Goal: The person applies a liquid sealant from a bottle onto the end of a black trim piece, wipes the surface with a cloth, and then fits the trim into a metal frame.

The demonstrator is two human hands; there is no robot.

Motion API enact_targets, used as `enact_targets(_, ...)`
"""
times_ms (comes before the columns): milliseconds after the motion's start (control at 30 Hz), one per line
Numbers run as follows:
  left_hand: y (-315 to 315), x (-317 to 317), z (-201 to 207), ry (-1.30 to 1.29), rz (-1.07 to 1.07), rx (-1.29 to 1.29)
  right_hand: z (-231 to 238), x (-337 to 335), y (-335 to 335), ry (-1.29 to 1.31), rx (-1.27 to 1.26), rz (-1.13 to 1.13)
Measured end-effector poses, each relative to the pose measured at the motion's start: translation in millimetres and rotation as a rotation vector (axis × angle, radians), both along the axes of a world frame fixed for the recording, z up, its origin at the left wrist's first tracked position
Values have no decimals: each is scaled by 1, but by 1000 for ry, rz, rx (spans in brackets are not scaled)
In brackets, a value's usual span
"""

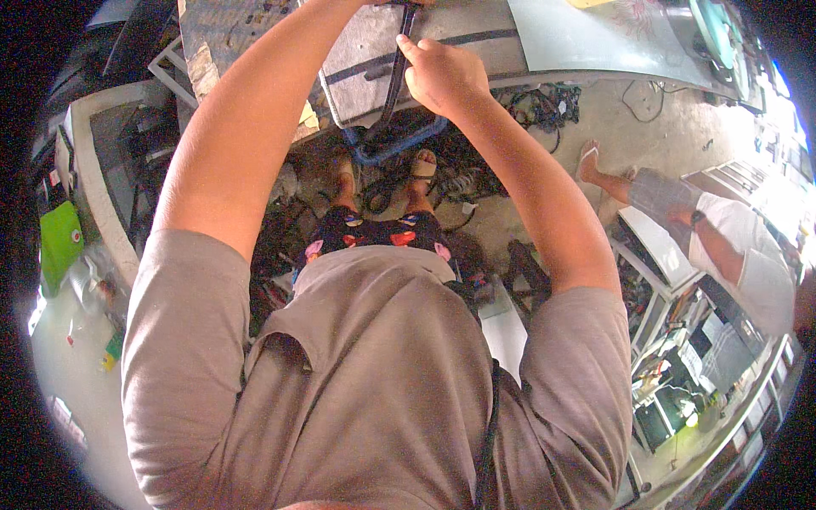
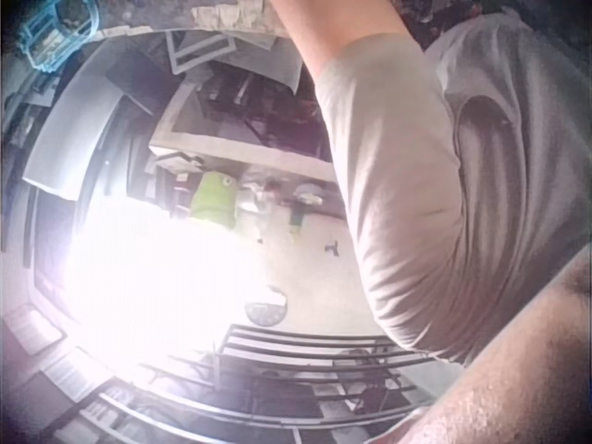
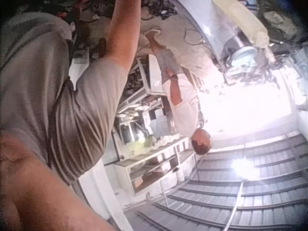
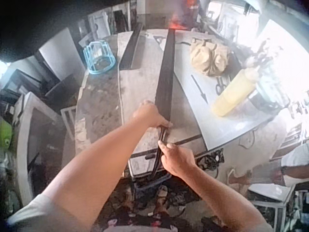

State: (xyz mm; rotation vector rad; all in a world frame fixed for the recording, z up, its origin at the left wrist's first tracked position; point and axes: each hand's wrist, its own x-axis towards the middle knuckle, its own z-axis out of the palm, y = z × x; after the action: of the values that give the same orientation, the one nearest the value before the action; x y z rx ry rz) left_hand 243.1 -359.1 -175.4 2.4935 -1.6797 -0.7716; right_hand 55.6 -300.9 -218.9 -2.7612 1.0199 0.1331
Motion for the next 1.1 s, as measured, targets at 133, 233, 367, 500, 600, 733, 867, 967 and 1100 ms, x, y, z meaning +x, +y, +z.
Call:
enact_targets(133,2,-7,0,-13,80,-24,-6,-3,10,-24,-25,3)
enact_targets(233,0,-6,0,-14,87,-10,-9,-6,17,-62,-16,25)
enact_targets(367,0,-5,1,-8,77,-27,-2,-13,43,-111,38,11)
enact_targets(500,0,0,4,55,69,0,4,-30,78,-126,220,62)
enact_targets(600,2,-2,11,21,-8,11,5,-38,83,-175,396,135)
enact_targets(733,10,-5,6,-33,37,-136,21,-1,0,-182,67,-138)
enact_targets(867,-5,-12,0,3,47,-65,-25,6,-32,-141,-107,-173)
enact_targets(967,-1,3,11,116,47,64,-26,9,-27,-134,-78,-161)
enact_targets(1100,3,-2,0,-58,2,-104,-19,10,-17,-106,-96,-83)
